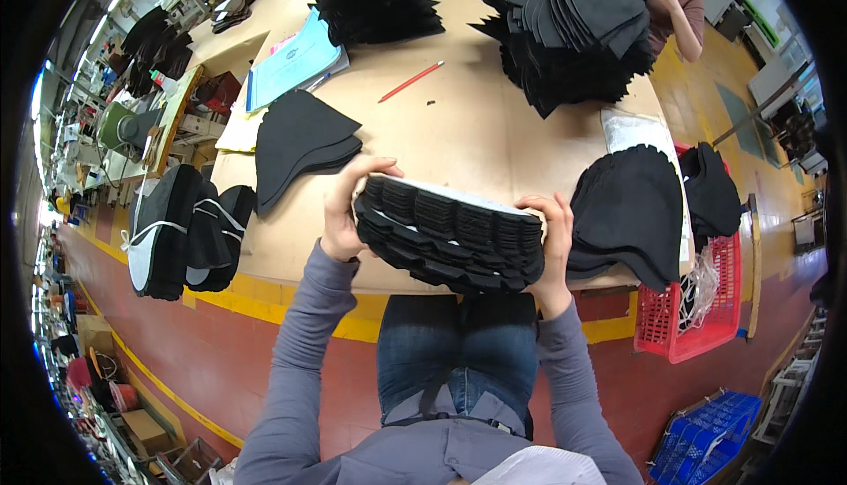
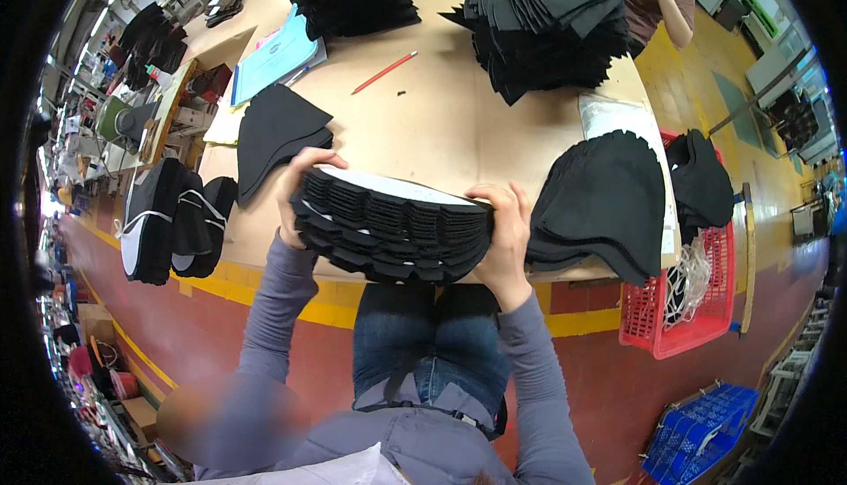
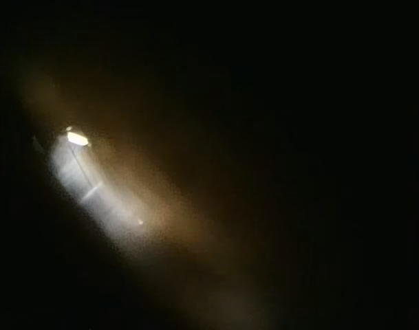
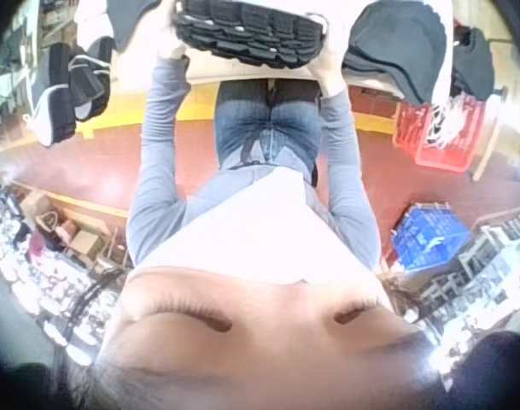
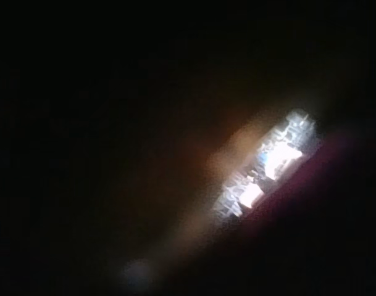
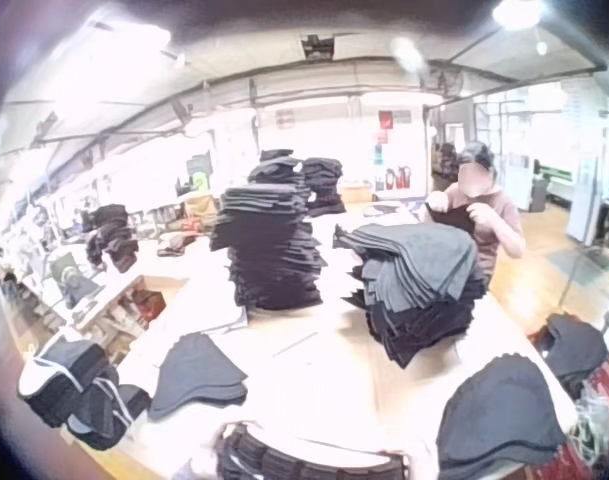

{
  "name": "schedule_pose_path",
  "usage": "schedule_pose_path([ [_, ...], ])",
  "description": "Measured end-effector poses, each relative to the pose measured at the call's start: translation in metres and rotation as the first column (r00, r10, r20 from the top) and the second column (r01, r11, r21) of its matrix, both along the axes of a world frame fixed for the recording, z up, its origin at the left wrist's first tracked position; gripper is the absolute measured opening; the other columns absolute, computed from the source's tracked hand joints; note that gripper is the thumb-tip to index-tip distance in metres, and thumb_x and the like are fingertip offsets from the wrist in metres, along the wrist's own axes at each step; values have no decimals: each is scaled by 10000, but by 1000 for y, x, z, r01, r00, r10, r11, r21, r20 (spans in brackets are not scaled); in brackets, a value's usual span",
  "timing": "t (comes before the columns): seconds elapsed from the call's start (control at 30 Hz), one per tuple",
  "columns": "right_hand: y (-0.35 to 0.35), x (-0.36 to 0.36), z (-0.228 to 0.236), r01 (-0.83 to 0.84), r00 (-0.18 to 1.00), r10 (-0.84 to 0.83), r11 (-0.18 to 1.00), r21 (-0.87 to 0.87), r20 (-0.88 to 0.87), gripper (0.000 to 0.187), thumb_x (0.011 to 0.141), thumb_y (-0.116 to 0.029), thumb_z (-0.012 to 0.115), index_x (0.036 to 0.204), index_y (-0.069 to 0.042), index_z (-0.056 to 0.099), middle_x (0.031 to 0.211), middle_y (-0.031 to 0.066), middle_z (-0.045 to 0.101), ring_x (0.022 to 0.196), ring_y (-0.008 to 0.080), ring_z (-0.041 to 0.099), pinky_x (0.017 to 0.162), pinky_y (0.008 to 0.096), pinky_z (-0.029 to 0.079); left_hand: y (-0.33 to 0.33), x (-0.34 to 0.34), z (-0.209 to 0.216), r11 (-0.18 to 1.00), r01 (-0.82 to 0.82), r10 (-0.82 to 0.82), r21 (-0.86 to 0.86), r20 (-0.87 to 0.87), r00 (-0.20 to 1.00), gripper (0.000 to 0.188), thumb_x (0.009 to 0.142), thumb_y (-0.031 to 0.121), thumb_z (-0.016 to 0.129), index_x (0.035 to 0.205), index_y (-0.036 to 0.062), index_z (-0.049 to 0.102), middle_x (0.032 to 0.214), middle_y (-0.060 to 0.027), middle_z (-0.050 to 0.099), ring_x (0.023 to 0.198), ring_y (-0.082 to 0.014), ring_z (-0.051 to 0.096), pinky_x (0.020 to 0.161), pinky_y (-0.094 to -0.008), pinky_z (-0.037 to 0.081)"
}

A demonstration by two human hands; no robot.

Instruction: The person gathers black fabric pieces from a table, aligns them into neat stacks, and ties each stack with a white string. The person then places the tied bundles into a red basket. A coworker across the table also handles similar fabric pieces.

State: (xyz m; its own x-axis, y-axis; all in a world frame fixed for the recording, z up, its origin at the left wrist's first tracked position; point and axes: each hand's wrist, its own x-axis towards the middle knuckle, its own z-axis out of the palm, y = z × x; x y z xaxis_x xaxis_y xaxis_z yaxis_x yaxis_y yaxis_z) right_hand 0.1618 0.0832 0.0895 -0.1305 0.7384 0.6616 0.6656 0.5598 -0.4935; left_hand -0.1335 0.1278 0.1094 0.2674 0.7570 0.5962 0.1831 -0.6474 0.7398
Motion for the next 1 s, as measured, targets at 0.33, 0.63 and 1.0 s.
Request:
schedule_pose_path([
  [0.33,29,8,-51,-180,888,71,963,-200,-455,1263,436,-221,976,1461,-72,253,1414,182,431,1293,338,448,1093,429,354,17,15,-46,883,287,-162,-372,334,929,1157,600,239,816,1556,56,190,1545,-172,356,1312,-225,477,1078,-338,373],
  [0.63,34,5,-39,-227,921,152,958,-178,-358,917,582,-109,907,1364,-71,428,1206,130,608,1088,243,622,932,354,495,1,26,-52,934,98,-76,-342,76,994,1227,443,37,802,1542,94,260,1525,-153,385,1354,-264,423,1139,-372,305],
  [1.0,25,-5,-42,-220,858,40,929,-297,-512,811,585,-36,911,1277,-64,490,1145,118,649,1082,204,632,947,326,501,0,44,33,905,206,-118,-372,244,962,699,933,444,577,1473,39,394,1442,-151,496,1347,-257,423,1141,-376,248],
])
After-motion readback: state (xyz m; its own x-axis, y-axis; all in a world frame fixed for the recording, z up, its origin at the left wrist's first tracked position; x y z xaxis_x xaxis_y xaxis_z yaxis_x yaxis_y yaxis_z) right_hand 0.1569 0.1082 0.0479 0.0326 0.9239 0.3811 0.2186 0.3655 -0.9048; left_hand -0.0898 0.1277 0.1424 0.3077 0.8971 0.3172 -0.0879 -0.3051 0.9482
